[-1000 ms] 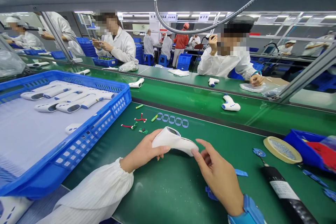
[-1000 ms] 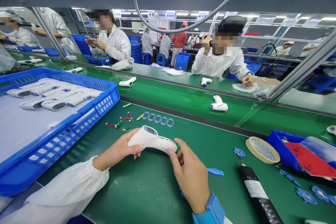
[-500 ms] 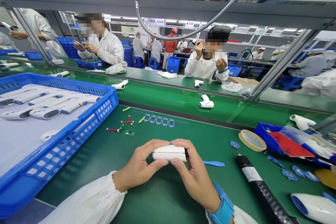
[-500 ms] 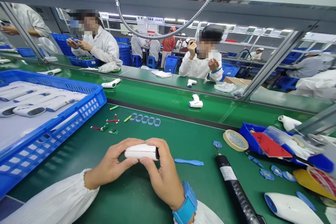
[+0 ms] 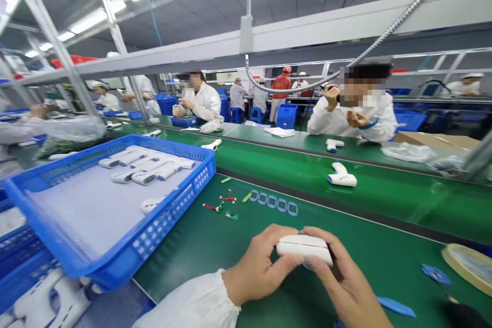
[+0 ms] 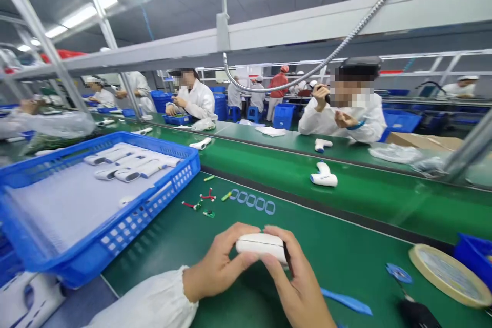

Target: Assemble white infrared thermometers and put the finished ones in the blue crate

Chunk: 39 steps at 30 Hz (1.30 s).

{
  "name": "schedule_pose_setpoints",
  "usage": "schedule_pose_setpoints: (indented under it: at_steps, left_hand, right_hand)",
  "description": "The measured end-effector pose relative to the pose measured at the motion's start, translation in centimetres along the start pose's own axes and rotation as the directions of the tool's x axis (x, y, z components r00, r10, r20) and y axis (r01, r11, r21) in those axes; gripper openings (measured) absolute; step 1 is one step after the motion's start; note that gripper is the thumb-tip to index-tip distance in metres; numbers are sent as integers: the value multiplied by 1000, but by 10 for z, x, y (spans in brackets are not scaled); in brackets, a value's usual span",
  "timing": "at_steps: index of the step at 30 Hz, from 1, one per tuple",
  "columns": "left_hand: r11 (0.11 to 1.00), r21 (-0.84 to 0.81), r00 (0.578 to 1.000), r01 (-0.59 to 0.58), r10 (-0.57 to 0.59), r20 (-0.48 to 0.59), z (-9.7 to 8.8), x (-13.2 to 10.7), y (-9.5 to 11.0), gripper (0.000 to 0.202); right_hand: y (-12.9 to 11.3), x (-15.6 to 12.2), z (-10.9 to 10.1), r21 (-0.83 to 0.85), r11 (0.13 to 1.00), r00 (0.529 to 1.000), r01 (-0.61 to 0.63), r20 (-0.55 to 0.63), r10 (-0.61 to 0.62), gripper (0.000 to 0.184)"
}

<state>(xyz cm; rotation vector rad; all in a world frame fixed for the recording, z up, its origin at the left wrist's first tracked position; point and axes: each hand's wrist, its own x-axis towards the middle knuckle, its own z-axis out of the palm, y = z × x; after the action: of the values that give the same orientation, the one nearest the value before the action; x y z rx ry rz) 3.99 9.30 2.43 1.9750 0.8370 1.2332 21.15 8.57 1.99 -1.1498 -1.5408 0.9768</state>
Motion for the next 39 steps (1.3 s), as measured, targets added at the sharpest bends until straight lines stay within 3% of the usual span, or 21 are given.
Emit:
schedule_pose_setpoints:
  at_steps: [2,7,12,15,18,20,23,25,27,29,31,32,35,39]
  left_hand:
    - [1000,22,1000,-16,16,-20,1,-2,-2,31]
    - [998,58,989,-29,38,-146,8,-5,-4,28]
    - [995,21,975,94,-87,-204,12,1,1,26]
    - [987,-74,956,141,-156,-249,11,5,4,28]
    - [936,-291,925,197,-275,-260,7,13,8,36]
    - [901,-382,917,208,-315,-244,5,19,11,40]
    - [884,-424,933,196,-301,-196,6,30,12,42]
    - [841,-489,929,231,-340,-147,9,36,10,46]
    - [776,-561,901,289,-419,-115,15,40,5,55]
    - [705,-614,856,357,-509,-87,21,42,1,57]
    - [650,-632,817,422,-575,-46,29,43,-1,57]
    - [634,-630,803,448,-595,-29,34,43,-1,57]
    - [646,-603,786,468,-616,-49,51,41,0,54]
    - [743,-524,757,417,-603,-251,70,36,-4,43]
  right_hand:
    - [1,0,4,21,1000,1000,-20,-12,21,34]
    - [-10,-3,20,43,999,984,-20,-177,27,30]
    - [-11,9,16,13,997,986,-76,-150,78,39]
    - [-9,11,15,36,992,984,-117,-128,121,53]
    - [-13,3,21,169,976,975,-137,-153,164,61]
    - [-18,-7,27,349,898,953,-269,-40,301,49]
    - [-24,-19,34,552,633,834,-542,265,483,37]
    - [-23,-24,35,567,522,769,-637,420,483,43]
    - [-18,-22,33,513,528,735,-677,515,442,50]
    - [-10,-15,29,483,629,791,-609,436,430,54]
    - [-4,-4,24,497,754,900,-430,167,404,53]
    - [-1,3,22,495,803,928,-333,21,372,53]
    - [3,20,23,479,863,932,-159,-215,291,55]
    - [6,29,33,437,894,919,-101,-303,252,54]
